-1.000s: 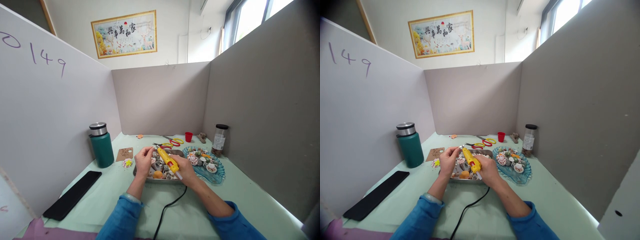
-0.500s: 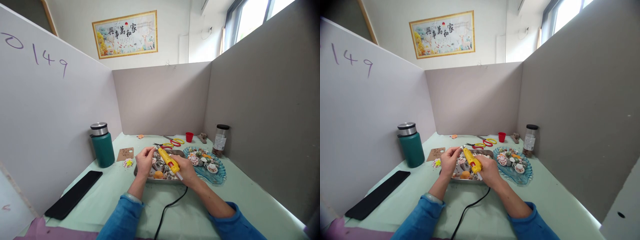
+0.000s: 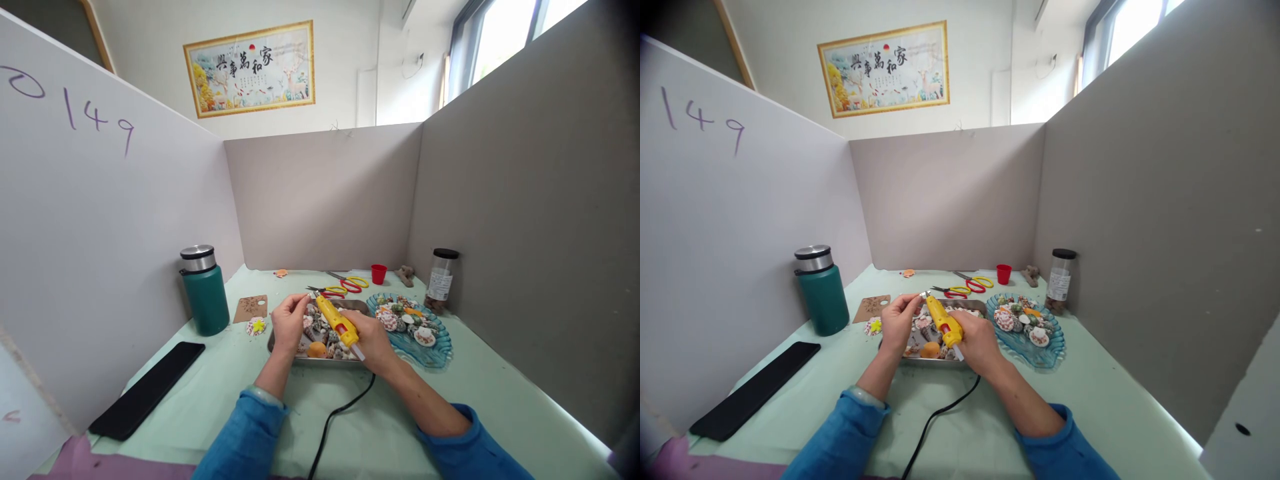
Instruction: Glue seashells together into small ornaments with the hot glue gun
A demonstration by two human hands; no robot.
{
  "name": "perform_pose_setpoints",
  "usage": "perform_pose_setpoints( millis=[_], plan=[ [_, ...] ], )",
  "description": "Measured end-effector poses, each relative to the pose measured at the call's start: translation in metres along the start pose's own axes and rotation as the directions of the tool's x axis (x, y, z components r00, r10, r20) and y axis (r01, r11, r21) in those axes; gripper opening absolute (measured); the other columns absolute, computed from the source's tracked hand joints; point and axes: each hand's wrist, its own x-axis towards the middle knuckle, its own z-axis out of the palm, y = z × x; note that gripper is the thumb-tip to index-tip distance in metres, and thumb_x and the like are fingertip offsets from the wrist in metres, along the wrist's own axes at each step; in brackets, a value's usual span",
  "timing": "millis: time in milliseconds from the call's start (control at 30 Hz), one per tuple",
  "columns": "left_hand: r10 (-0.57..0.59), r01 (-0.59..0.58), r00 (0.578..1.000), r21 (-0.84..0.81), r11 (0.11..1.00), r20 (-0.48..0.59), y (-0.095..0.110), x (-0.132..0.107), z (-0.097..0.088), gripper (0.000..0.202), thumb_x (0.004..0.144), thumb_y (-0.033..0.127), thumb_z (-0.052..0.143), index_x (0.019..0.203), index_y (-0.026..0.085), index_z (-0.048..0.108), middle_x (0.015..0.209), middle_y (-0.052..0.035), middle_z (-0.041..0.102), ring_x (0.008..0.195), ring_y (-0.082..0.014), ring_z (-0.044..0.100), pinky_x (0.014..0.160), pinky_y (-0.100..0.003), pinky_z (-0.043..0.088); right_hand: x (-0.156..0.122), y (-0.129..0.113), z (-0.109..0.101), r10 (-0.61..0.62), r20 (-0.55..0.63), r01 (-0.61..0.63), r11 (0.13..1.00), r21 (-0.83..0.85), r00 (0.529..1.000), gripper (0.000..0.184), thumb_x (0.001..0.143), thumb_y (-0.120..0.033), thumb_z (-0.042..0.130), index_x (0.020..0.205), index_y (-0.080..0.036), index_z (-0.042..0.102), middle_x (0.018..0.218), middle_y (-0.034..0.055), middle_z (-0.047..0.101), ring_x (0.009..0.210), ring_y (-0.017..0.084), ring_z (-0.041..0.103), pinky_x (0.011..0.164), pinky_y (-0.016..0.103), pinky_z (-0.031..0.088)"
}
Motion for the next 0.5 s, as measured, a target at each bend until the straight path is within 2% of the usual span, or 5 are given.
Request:
perform_pose_setpoints(
  millis=[233,500],
  plan=[
    [-0.002,0.002,1.0,-0.01,1.0,-0.01,-0.0014,0.0008,0.0001,0.028,0.071,0.041,0.063,0.079,0.015,0.071,0.071,-0.004,0.069,0.059,-0.0126,0.055,0.059,-0.023,0.045,0.0006,-0.0013,0.0002,0.023,-0.031,-0.023,1.0,-0.01,0.999,0.027,0.075,-0.014,0.051,0.099,-0.019,0.064,0.094,0.0074,0.071,0.081,0.02,0.066,0.071,0.028,0.05],
    [-0.005,0.004,1.0,-0.017,1.0,-0.011,-0.0064,0.0025,0.0003,0.027,0.071,0.04,0.064,0.079,0.016,0.072,0.07,-0.0028,0.069,0.059,-0.0123,0.056,0.059,-0.023,0.045,0.0002,-0.0001,0.0009,-0.018,0.031,0.018,1.0,-0.002,0.999,0.022,0.083,-0.022,0.05,0.101,-0.019,0.062,0.095,0.0075,0.07,0.083,0.02,0.065,0.071,0.027,0.048]
  ],
)
